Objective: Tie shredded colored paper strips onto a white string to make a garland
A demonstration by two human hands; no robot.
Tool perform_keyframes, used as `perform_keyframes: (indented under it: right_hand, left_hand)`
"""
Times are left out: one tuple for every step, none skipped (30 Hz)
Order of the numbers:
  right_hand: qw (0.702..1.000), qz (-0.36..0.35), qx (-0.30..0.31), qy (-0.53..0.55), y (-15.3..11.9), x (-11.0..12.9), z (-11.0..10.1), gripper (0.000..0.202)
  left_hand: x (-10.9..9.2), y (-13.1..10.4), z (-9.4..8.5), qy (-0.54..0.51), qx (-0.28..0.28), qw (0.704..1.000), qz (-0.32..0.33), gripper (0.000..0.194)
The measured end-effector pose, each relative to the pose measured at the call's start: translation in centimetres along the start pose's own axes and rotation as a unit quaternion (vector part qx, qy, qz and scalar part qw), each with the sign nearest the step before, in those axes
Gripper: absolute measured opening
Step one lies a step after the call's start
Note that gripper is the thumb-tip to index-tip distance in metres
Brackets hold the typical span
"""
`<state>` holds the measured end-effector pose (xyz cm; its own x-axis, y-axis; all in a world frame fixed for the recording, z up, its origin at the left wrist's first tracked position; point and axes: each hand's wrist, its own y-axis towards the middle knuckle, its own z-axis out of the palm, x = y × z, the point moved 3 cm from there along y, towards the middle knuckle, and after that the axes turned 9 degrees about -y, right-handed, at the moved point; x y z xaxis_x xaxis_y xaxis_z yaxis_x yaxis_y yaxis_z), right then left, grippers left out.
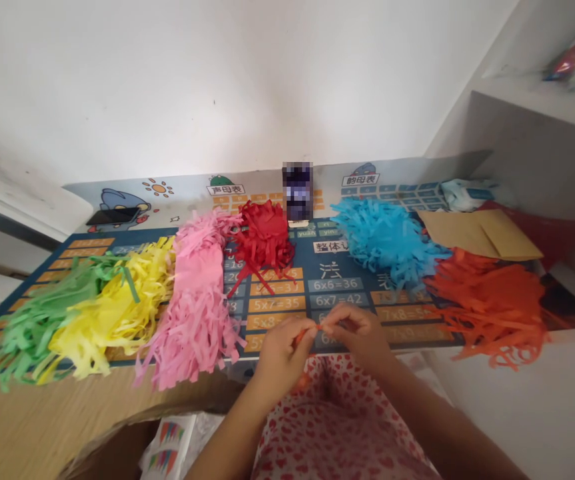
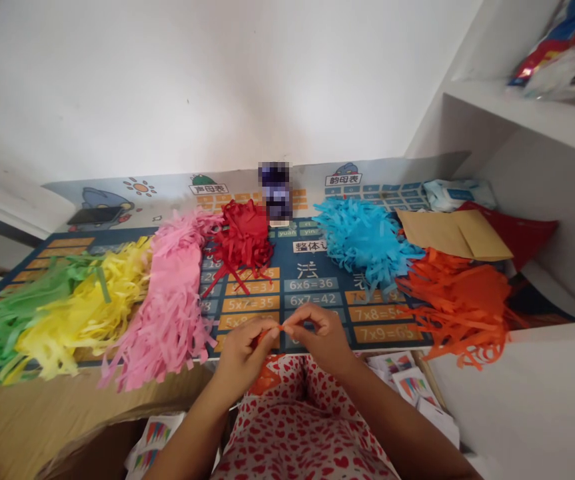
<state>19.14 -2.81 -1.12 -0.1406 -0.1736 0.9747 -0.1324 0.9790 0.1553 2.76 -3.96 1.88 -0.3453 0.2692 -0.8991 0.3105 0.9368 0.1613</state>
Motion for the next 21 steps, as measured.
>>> perform_keyframes:
  right_hand:
    - [1.0,-0.014,0.011,-0.014,0.0,0.3,0.0,0.009]
    - [0.999,-0.026,0.019,-0.031,0.1,0.5,0.0,0.007]
    - [0.998,-0.034,0.022,-0.051,0.1,0.6,0.0,0.006]
    - [0.997,-0.037,0.023,-0.07,0.1,0.7,0.0,0.006]
    - [0.996,-0.037,0.02,-0.083,0.1,0.7,-0.1,0.006]
    - [0.995,-0.034,0.013,-0.089,0.0,0.7,-0.1,0.006]
    - [0.996,-0.029,0.003,-0.088,0.0,0.6,-0.2,0.006]
    - [0.996,-0.021,-0.009,-0.082,-0.1,0.5,-0.3,0.006]
    - [0.997,-0.012,-0.018,-0.076,-0.2,0.4,-0.3,0.005]
    - [0.997,-0.004,-0.022,-0.073,-0.3,0.3,-0.4,0.005]
    - [0.997,0.002,-0.019,-0.073,-0.3,0.2,-0.3,0.005]
    - [0.997,0.007,-0.01,-0.075,-0.3,0.1,-0.3,0.004]
    - [0.997,0.011,0.0,-0.073,-0.3,0.0,-0.2,0.005]
    - [0.998,0.016,0.009,-0.065,-0.3,-0.1,-0.2,0.006]
    - [0.998,0.023,0.016,-0.055,-0.3,-0.2,-0.3,0.008]
    - [0.998,0.032,0.022,-0.047,-0.2,-0.4,-0.3,0.01]
    - [0.998,0.039,0.026,-0.045,-0.1,-0.5,-0.4,0.012]
    - [0.998,0.041,0.028,-0.049,0.0,-0.5,-0.5,0.014]
    - [0.997,0.038,0.026,-0.06,0.0,-0.4,-0.6,0.016]
    - [0.997,0.025,0.022,-0.074,0.1,-0.2,-0.7,0.018]
    - [0.996,0.008,0.016,-0.087,0.2,0.1,-0.7,0.018]
  left_hand:
    - [0.0,0.0,0.1,0.012,0.002,1.0,-0.002,0.026]
    - [0.0,0.0,0.1,0.022,0.001,1.0,-0.001,0.026]
    - [0.1,0.0,0.3,0.027,0.002,1.0,0.001,0.026]
    - [0.1,-0.1,0.4,0.027,0.0,1.0,0.001,0.024]
    - [0.2,-0.1,0.5,0.021,-0.006,1.0,-0.001,0.021]
    - [0.3,-0.2,0.6,0.01,-0.015,1.0,-0.006,0.018]
    - [0.4,-0.2,0.6,-0.001,-0.028,0.999,-0.015,0.016]
    - [0.5,-0.3,0.6,-0.008,-0.042,0.999,-0.024,0.016]
    - [0.6,-0.3,0.5,-0.009,-0.055,0.998,-0.03,0.015]
    - [0.6,-0.4,0.5,-0.008,-0.063,0.997,-0.033,0.014]
    - [0.6,-0.4,0.4,-0.006,-0.064,0.997,-0.033,0.015]
    - [0.7,-0.3,0.4,-0.003,-0.062,0.998,-0.032,0.016]
    - [0.7,-0.3,0.4,-0.003,-0.059,0.998,-0.033,0.017]
    - [0.8,-0.3,0.4,-0.004,-0.059,0.998,-0.036,0.017]
    - [0.9,-0.3,0.3,-0.007,-0.059,0.997,-0.039,0.017]
    - [0.9,-0.2,0.2,-0.009,-0.06,0.997,-0.043,0.017]
    - [1.0,-0.2,0.1,-0.012,-0.059,0.997,-0.045,0.017]
    - [1.0,-0.2,0.0,-0.015,-0.054,0.997,-0.045,0.018]
    - [1.0,-0.2,-0.1,-0.017,-0.045,0.998,-0.041,0.018]
    - [0.9,-0.1,-0.2,-0.018,-0.036,0.999,-0.031,0.015]
    - [0.8,-0.1,-0.3,-0.017,-0.029,0.999,-0.017,0.012]
